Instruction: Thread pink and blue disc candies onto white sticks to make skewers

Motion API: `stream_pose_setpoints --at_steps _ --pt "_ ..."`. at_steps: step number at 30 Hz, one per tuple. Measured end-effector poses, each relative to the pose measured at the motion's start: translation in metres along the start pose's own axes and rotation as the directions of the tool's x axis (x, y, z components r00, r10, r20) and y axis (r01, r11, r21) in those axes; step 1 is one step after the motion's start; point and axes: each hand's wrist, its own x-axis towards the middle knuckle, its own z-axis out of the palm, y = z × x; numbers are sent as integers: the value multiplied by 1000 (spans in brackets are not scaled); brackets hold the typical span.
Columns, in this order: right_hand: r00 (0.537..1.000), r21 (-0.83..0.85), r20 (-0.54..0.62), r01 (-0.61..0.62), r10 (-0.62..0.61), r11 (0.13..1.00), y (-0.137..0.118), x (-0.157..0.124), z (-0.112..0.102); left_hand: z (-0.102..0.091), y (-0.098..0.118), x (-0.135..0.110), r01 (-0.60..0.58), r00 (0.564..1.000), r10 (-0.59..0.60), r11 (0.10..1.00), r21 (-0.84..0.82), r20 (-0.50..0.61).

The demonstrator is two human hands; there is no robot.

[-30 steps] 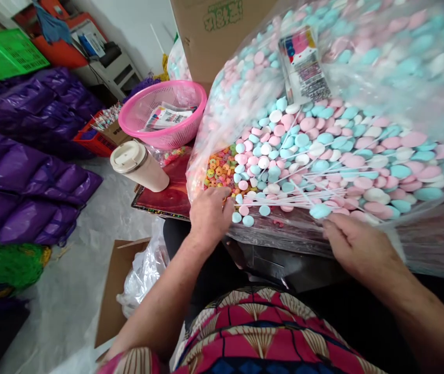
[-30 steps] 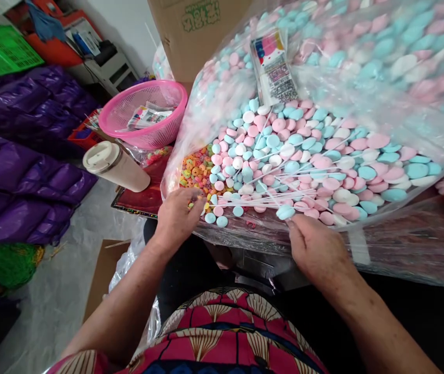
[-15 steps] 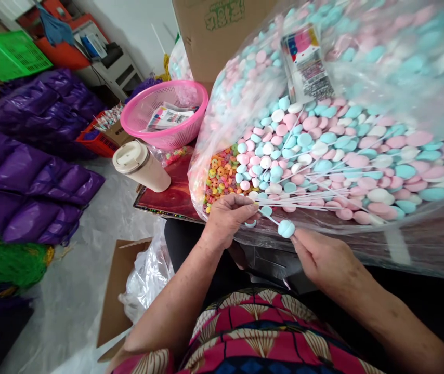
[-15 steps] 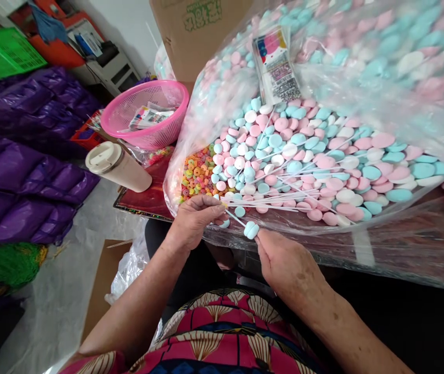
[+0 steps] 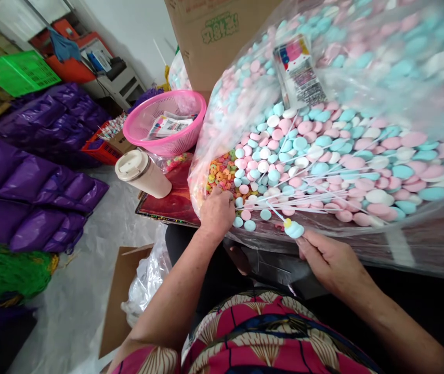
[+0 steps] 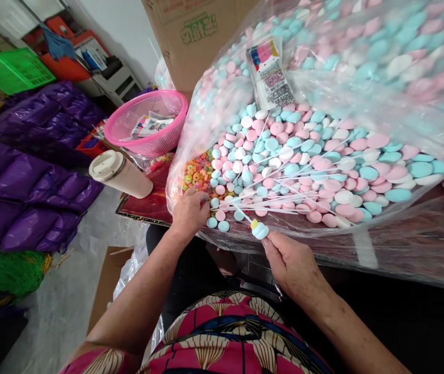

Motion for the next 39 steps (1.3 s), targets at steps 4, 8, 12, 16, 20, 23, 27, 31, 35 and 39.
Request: stream_pose_setpoints --at_steps 4,8,12,16,20,23,27,31,35,39 --pt "1000 -49 -9 28 -28 998 -2 1 4 2 2 -1 -43 999 41 998 52 30" --pt "997 -77 -33 67 -70 995 -2 2 7 0 3 -1 -76 996 70 988 131 45" --pt "994 -87 -59 82 -87 993 0 2 7 1 -2 0 -93 995 87 989 119 47" --pt "985 -105 -91 138 -148 985 0 1 7 3 -7 -3 -30 998 24 993 -116 -52" --pt "975 -116 -92 193 -204 974 -5 5 12 2 4 -13 104 983 -183 611 -785 -12" --pt "979 -145 -53 187 -197 971 -8 9 17 1 20 -20 226 966 -180 236 -945 186" --pt "993 -237 28 120 -116 964 -8 10 21 4 29 -23 262 950 -202 94 -960 240" --pt "997 -314 29 71 -65 947 -7 6 22 20 30 -31 233 962 -190 185 -955 198" --pt "995 -274 -23 91 -101 957 -5 4 26 38 42 -51 133 964 -258 252 -959 66" --pt "988 -119 -104 97 -110 988 -5 13 19 24 40 -51 129 950 -311 280 -951 37"
